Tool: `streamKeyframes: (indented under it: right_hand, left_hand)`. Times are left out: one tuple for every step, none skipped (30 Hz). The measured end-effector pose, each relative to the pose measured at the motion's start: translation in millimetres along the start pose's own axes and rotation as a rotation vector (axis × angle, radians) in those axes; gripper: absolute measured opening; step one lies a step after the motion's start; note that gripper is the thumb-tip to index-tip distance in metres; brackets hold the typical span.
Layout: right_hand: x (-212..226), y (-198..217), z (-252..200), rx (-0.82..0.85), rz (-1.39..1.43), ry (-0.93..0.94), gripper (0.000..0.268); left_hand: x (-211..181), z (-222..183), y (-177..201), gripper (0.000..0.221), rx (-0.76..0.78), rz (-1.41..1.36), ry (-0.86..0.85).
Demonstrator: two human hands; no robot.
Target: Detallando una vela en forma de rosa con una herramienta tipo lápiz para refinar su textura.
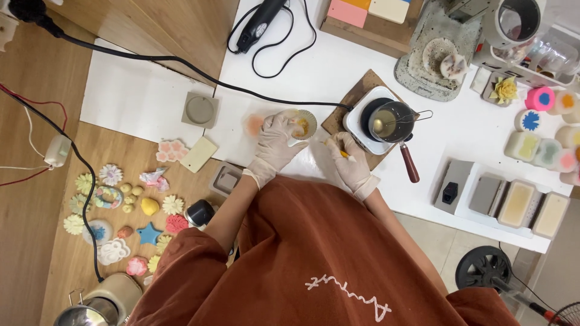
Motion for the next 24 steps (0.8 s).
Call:
streamKeyframes:
  right_hand:
    - [-7.9,-5.2,3.6,0.0,0.0,-0.005,0.022]
    - [-14.5,-10.6,9.1,-0.011,0.023,0.014,0.021]
    - [-20.8,-16.1,14.3,-0.022,0.047,0.034,0.021]
    - [-24.5,-20.9,21.6,-0.022,0.048,0.035,0.021]
    - [-29.0,-25.5,28.8,-0.04,0.102,-0.013,0.021]
    - [-33.3,-30.4,35.8,-0.056,0.156,-0.06,0.021]
    - [-36.7,-35.2,43.4,-0.054,0.157,-0.059,0.021]
    - [-41.2,-40.3,51.1,-0.064,0.349,-0.109,0.023]
    - [-45.7,-45.8,58.8,-0.074,0.54,-0.159,0.026]
    - [-45.3,-47.5,61.5,-0.074,0.541,-0.16,0.026]
    - [-44.9,-48.8,64.3,-0.082,0.395,-0.157,0.029]
    - [-44.6,-49.6,67.5,-0.088,0.249,-0.153,0.032]
    - [-44.8,-49.8,68.7,-0.086,0.248,-0.153,0.032]
    - [-41.8,-49.5,70.8,-0.121,0.047,-0.018,0.032]
    - [-38.4,-49.8,72.7,-0.156,-0.154,0.118,0.033]
    - [-35.6,-48.0,75.0,-0.153,-0.154,0.12,0.033]
    - [-32.8,-46.5,77.4,-0.134,-0.204,0.132,0.032]
    - [-31.0,-43.9,78.7,-0.118,-0.255,0.141,0.031]
    - [-26.9,-40.3,79.0,-0.119,-0.256,0.14,0.031]
    - [-22.0,-39.7,79.2,-0.055,-0.312,0.156,0.033]
    - [-17.1,-39.4,79.2,0.01,-0.368,0.171,0.034]
    - [-10.8,-38.9,76.8,0.012,-0.367,0.171,0.034]
    - [-3.9,-39.0,74.1,0.033,-0.399,0.209,0.036]
    - [2.9,-37.5,72.1,0.051,-0.433,0.247,0.038]
  left_hand:
    - [-5.2,-0.6,1.5,0.052,0.005,-0.002,0.001]
    - [-9.8,0.0,5.2,0.055,-0.034,-0.013,-0.006]
    - [-14.5,0.4,9.2,0.059,-0.073,-0.024,-0.013]
    - [-11.7,2.2,0.8,0.059,-0.073,-0.023,-0.013]
    - [-8.8,3.7,-6.3,0.067,-0.135,-0.077,-0.015]
    - [-5.8,4.6,-13.1,0.075,-0.198,-0.131,-0.015]
    - [-6.0,6.3,-16.5,0.075,-0.199,-0.13,-0.013]
    - [-5.3,7.9,-19.7,0.076,-0.211,-0.174,0.014]
    - [-4.5,9.4,-22.9,0.076,-0.223,-0.218,0.041]
    - [-5.0,9.4,-21.5,0.076,-0.222,-0.217,0.042]
    - [-5.6,9.5,-19.9,0.073,-0.232,-0.243,0.036]
    - [-6.5,9.8,-18.4,0.069,-0.244,-0.268,0.03]
    - [-8.3,6.1,-14.9,0.069,-0.245,-0.268,0.032]
    - [-9.7,2.4,-10.6,0.064,-0.251,-0.296,0.024]
    - [-11.0,-1.2,-6.1,0.059,-0.257,-0.323,0.017]
    - [-13.4,-7.8,1.0,0.059,-0.259,-0.323,0.018]
    - [-15.6,-14.2,8.1,0.054,-0.272,-0.339,0.037]
    - [-18.6,-20.6,14.0,0.049,-0.281,-0.356,0.054]
    - [-22.2,-24.5,19.7,0.049,-0.28,-0.357,0.053]
    - [-24.7,-29.6,26.8,0.048,-0.307,-0.358,0.074]
    - [-27.0,-34.9,34.0,0.047,-0.335,-0.359,0.094]
    - [-24.3,-37.1,34.5,0.047,-0.335,-0.358,0.097]
    - [-22.0,-39.8,36.1,0.049,-0.391,-0.36,0.074]
    - [-20.4,-40.9,37.4,0.05,-0.448,-0.364,0.047]
Point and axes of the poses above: each hand's wrist, its own z-axis towards the middle knuckle, its own y-axis out of the back of the hand, x = y × z, the point moved 2 cm from there along z, towards the middle knuckle, and after that the axes turned 4 degrees about -z, right-handed, at the moved point
